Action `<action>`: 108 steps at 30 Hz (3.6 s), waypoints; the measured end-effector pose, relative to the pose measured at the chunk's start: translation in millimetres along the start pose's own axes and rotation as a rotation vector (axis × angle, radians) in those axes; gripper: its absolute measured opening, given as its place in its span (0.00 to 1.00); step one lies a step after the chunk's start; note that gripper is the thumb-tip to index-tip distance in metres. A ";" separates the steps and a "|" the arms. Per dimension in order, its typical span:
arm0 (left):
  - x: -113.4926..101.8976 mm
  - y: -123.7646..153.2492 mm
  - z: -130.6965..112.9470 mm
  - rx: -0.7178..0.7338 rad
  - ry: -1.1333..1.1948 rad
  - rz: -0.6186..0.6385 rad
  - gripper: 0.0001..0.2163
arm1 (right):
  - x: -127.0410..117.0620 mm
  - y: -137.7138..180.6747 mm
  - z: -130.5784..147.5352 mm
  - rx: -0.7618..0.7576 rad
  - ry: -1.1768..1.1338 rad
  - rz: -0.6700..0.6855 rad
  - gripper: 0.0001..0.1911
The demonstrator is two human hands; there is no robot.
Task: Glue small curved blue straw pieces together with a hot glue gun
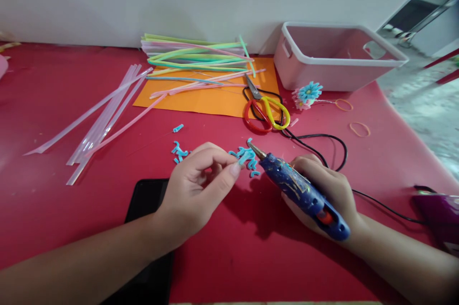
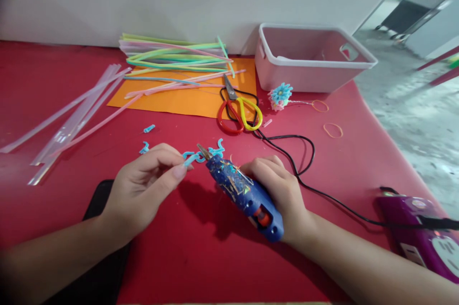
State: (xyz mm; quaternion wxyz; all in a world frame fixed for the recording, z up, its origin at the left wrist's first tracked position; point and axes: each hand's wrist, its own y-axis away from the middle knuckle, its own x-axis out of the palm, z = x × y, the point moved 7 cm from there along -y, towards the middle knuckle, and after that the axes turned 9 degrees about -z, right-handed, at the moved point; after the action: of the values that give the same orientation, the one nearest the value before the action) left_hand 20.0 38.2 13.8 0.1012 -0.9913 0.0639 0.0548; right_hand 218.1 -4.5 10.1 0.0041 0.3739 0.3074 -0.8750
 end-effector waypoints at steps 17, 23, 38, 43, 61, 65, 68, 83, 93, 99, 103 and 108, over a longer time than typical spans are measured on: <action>2.8 -2.3 -1.3 -0.042 0.033 0.010 0.06 | 1.6 0.4 6.3 -0.051 -0.017 0.014 0.02; 2.1 -1.9 0.1 -0.043 0.021 0.004 0.06 | 3.0 0.3 8.5 -0.064 -0.024 0.030 0.05; 0.9 -2.0 -3.0 -0.003 0.060 -0.031 0.05 | -1.7 -1.5 1.7 0.027 0.000 -0.027 0.08; 1.0 -2.1 -4.0 0.001 0.067 -0.034 0.06 | -0.1 -1.4 2.5 0.010 0.001 -0.007 0.08; 2.0 -2.6 -4.8 -0.017 0.073 0.001 0.07 | -1.0 0.0 3.0 0.006 -0.050 0.005 0.09; 2.0 -0.7 -2.8 -0.045 0.124 0.028 0.08 | -1.3 -0.4 4.5 -0.014 -0.049 0.008 0.09; 1.8 1.1 2.5 -0.079 0.184 0.041 0.07 | -1.8 -0.7 5.5 -0.021 -0.054 -0.001 0.07; 4.2 5.2 20.7 -0.257 0.367 0.050 0.07 | 0.0 -1.0 6.1 -0.044 -0.062 0.008 0.09; 4.5 7.5 29.0 -0.336 0.396 0.061 0.07 | 0.6 -3.0 10.2 -0.076 -0.068 0.012 0.08; 6.4 5.9 29.8 -0.387 0.421 0.078 0.07 | 0.8 0.1 8.0 -0.081 -0.082 0.043 0.09; 12.2 7.6 30.7 -0.436 0.484 0.133 0.06 | 2.2 1.2 7.2 -0.084 -0.104 0.068 0.09; 13.8 7.8 28.7 -0.437 0.486 0.144 0.06 | 2.8 1.2 7.8 -0.087 -0.124 0.066 0.07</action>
State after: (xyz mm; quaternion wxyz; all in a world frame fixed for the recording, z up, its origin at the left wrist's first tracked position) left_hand 29.9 35.0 -17.4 -0.1361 -0.9666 0.1426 -0.1639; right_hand 211.3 -9.1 11.8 0.0681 0.3285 0.3318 -0.8816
